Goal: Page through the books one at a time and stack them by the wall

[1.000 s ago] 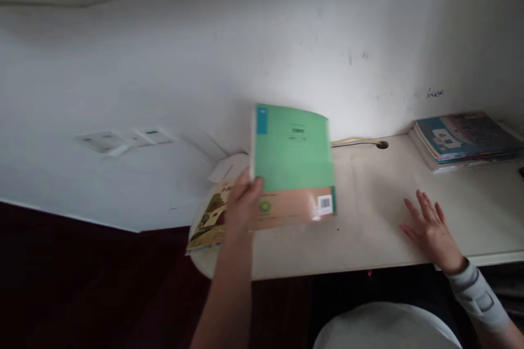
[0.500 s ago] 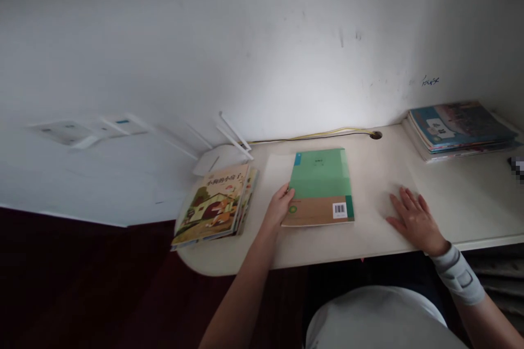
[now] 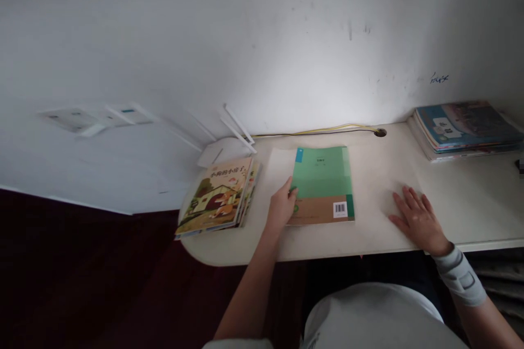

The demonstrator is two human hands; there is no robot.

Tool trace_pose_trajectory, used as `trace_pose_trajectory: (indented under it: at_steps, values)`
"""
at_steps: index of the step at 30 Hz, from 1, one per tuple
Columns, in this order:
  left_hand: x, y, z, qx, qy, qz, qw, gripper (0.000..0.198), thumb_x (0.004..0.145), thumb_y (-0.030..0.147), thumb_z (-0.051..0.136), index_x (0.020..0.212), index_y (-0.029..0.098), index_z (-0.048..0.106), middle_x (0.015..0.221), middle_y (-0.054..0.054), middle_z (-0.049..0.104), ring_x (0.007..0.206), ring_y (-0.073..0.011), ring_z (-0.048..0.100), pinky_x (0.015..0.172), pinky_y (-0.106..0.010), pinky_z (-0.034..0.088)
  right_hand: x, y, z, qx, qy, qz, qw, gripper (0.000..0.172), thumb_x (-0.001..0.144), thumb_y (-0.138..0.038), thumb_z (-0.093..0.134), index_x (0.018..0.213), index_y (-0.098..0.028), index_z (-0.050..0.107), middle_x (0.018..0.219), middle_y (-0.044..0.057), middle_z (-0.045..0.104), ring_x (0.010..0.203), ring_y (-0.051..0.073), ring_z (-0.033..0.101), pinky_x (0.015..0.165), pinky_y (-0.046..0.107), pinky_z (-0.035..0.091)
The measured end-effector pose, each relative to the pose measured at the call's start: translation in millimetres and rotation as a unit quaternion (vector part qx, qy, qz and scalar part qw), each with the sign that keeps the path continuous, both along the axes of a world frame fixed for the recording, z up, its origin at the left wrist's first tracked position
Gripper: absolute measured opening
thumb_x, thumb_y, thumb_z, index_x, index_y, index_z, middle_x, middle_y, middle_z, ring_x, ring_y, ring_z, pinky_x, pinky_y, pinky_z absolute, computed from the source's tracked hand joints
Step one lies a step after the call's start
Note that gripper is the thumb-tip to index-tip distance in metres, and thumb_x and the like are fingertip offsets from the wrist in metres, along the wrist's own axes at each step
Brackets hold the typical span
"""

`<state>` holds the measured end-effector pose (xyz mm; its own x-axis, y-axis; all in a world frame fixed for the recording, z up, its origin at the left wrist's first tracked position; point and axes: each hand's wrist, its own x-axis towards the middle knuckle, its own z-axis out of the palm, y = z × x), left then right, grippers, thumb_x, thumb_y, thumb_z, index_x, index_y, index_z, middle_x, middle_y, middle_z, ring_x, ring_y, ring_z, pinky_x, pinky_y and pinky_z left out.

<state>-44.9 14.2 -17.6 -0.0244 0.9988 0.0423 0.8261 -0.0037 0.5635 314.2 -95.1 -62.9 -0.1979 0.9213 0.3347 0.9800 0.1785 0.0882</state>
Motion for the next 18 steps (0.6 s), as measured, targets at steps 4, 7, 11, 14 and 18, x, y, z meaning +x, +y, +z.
trace_pose_trajectory:
  at_steps: [4, 7, 11, 14, 18]
  values:
    - [0, -2, -0.6, 0.009, 0.023, -0.001, 1.0, 0.042, 0.084, 0.024, 0.045, 0.125, 0.016, 0.051, 0.118, -0.013, 0.061, 0.105, -0.0225, 0.058, 0.091, -0.035, 0.042, 0, 0, -0.8, 0.003, 0.0, 0.001, 1.0, 0.052, 0.088, -0.048, 0.041, 0.128, -0.015, 0.048, 0.136, 0.02, 0.042, 0.125, 0.03, 0.04, 0.1, 0.048, 0.03]
    - [-2, -1, 0.6, 0.007, 0.011, 0.0, 1.0, 0.04, 0.082, 0.023, 0.047, 0.121, 0.017, 0.055, 0.11, -0.011, 0.065, 0.099, -0.0225, 0.061, 0.088, -0.035, 0.044, 2, 0, -2.4, 0.001, 0.002, 0.002, 1.0, 0.052, 0.088, -0.047, 0.042, 0.128, -0.016, 0.048, 0.137, 0.02, 0.042, 0.125, 0.03, 0.04, 0.1, 0.048, 0.03]
    - [-7, 2, -0.6, 0.005, -0.113, -0.008, 0.994, 0.038, 0.08, 0.026, 0.047, 0.115, 0.018, 0.059, 0.106, -0.007, 0.068, 0.096, -0.0207, 0.062, 0.089, -0.036, 0.045, 2, 0, -2.1, -0.001, 0.005, 0.006, 1.0, 0.051, 0.088, -0.047, 0.042, 0.128, -0.015, 0.048, 0.137, 0.02, 0.042, 0.125, 0.031, 0.04, 0.099, 0.049, 0.031]
    - [-7, 2, 1.5, 0.012, -0.223, 0.011, 0.975, 0.039, 0.079, 0.031, 0.05, 0.112, 0.014, 0.061, 0.117, -0.01, 0.063, 0.109, -0.0221, 0.056, 0.097, -0.038, 0.04, 2, 0, -0.5, 0.002, 0.002, 0.007, 1.0, 0.05, 0.088, -0.046, 0.042, 0.127, -0.015, 0.049, 0.136, 0.021, 0.042, 0.125, 0.031, 0.04, 0.099, 0.049, 0.031]
    - [2, -9, 20.1, -0.008, -0.385, -0.028, 0.922, 0.051, 0.079, 0.041, 0.054, 0.122, 0.013, 0.053, 0.128, -0.014, 0.054, 0.119, -0.0261, 0.049, 0.099, -0.042, 0.039, 2, 0, -0.1, 0.003, -0.002, 0.008, 1.0, 0.05, 0.088, -0.046, 0.041, 0.127, -0.015, 0.049, 0.136, 0.021, 0.043, 0.125, 0.031, 0.04, 0.099, 0.049, 0.032]
